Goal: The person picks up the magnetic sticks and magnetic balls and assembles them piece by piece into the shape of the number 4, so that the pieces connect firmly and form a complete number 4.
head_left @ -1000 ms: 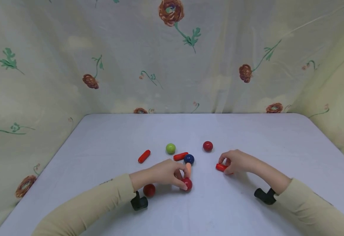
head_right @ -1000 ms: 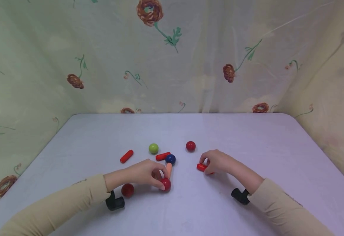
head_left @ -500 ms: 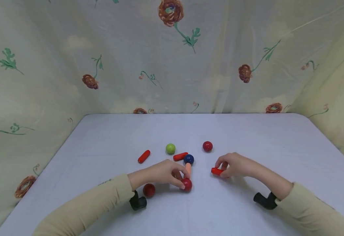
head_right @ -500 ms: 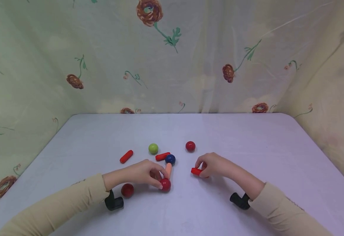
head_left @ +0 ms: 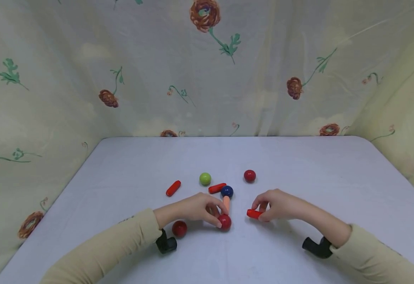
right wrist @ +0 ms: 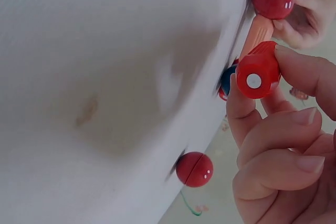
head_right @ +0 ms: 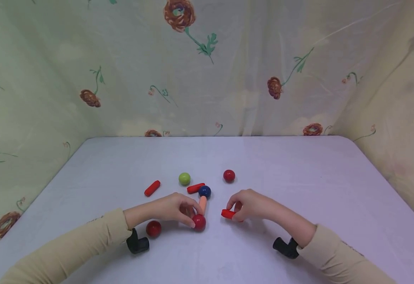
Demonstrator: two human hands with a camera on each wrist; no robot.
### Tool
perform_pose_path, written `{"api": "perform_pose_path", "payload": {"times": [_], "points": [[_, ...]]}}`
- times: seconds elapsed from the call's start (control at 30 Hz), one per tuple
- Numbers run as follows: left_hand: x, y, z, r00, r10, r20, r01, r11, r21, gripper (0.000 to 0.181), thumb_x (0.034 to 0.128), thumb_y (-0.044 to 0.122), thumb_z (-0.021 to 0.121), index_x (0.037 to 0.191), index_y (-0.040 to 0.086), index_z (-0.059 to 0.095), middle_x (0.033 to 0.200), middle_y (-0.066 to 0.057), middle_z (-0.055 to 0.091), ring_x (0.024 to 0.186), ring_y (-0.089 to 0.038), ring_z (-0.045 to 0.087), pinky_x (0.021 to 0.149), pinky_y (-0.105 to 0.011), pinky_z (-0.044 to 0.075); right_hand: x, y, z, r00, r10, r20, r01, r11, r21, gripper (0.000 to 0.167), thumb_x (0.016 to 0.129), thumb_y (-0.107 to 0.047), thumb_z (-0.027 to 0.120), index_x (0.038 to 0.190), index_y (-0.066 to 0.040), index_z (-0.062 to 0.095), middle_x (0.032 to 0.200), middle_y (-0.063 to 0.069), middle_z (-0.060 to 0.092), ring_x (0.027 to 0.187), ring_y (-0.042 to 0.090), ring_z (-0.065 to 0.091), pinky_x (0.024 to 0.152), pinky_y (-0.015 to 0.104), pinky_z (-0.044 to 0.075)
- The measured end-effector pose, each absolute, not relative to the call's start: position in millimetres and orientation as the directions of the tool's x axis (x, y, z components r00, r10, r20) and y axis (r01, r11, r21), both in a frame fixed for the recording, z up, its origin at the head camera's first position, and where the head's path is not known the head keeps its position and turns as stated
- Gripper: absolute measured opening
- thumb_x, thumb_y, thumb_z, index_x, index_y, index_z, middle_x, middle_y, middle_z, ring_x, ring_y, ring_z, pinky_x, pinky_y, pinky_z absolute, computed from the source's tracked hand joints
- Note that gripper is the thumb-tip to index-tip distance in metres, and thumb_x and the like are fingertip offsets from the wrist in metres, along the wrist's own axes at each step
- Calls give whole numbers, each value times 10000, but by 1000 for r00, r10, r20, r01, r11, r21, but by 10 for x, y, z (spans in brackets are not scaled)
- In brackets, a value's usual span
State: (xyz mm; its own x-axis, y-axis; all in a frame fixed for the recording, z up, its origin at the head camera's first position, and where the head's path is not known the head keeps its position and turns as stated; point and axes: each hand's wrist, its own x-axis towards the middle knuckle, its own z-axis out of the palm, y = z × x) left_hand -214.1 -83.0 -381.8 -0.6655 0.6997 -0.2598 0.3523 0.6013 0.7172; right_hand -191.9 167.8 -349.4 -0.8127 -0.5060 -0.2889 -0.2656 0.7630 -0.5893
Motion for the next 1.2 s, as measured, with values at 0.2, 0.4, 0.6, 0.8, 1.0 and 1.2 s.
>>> {"api": "perform_pose_path", "payload": {"times": [0.2, 0.4, 0.6, 0.8, 1.0, 1.2], "points": [[-2131, -813, -3815, -673, 688, -271, 338, 612, 715, 280, 764, 189, 741, 1025, 225, 648, 824, 81, 641, 780, -49, 583, 697, -192, 473, -1900, 1632, -3502, -787, -546, -287, -295, 742, -603, 223, 747, -62, 708, 962, -89, 656, 783, -27, 576, 727, 123, 502, 607, 222, 467], [-2119, -797, -3805, -676, 684, -275, 329, 614, 717, 277, 768, 189, 739, 1028, 221, 649, 827, 77, 642, 782, -52, 585, 693, -193, 477, -1894, 1589, -3514, -758, -589, -281, -324, 714, -621, 214, 753, -71, 700, 962, -95, 659, 782, -38, 587, 711, 108, 506, 601, 213, 466], [-2117, -792, -3807, -676, 684, -274, 328, 612, 720, 273, 767, 195, 740, 1023, 221, 649, 820, 78, 644, 778, -53, 585, 697, -193, 474, -1893, 1546, -3533, -732, -615, -295, -320, 691, -648, 199, 759, -74, 696, 954, -96, 663, 766, -43, 583, 701, 107, 508, 597, 210, 465], [-2118, -787, -3801, -675, 686, -271, 334, 612, 717, 265, 767, 194, 740, 1016, 219, 651, 809, 80, 639, 772, -55, 579, 693, -190, 470, -1881, 1511, -3544, -711, -636, -300, -333, 680, -653, 184, 762, -75, 689, 942, -101, 664, 750, -51, 574, 691, 105, 504, 598, 206, 454], [-2115, -773, -3781, -675, 685, -274, 334, 615, 714, 266, 761, 197, 745, 1011, 218, 658, 796, 79, 638, 765, -55, 575, 695, -184, 467, -1875, 1491, -3552, -697, -652, -300, -341, 668, -661, 167, 765, -65, 683, 927, -100, 661, 732, -53, 567, 684, 96, 503, 602, 209, 445], [-2114, -763, -3786, -678, 681, -278, 333, 622, 709, 265, 761, 203, 746, 1011, 223, 660, 791, 82, 638, 762, -53, 577, 685, -188, 468, -1874, 1473, -3563, -701, -643, -310, -332, 678, -656, 167, 762, -69, 690, 922, -108, 661, 724, -53, 561, 689, 92, 501, 603, 208, 448]]}}
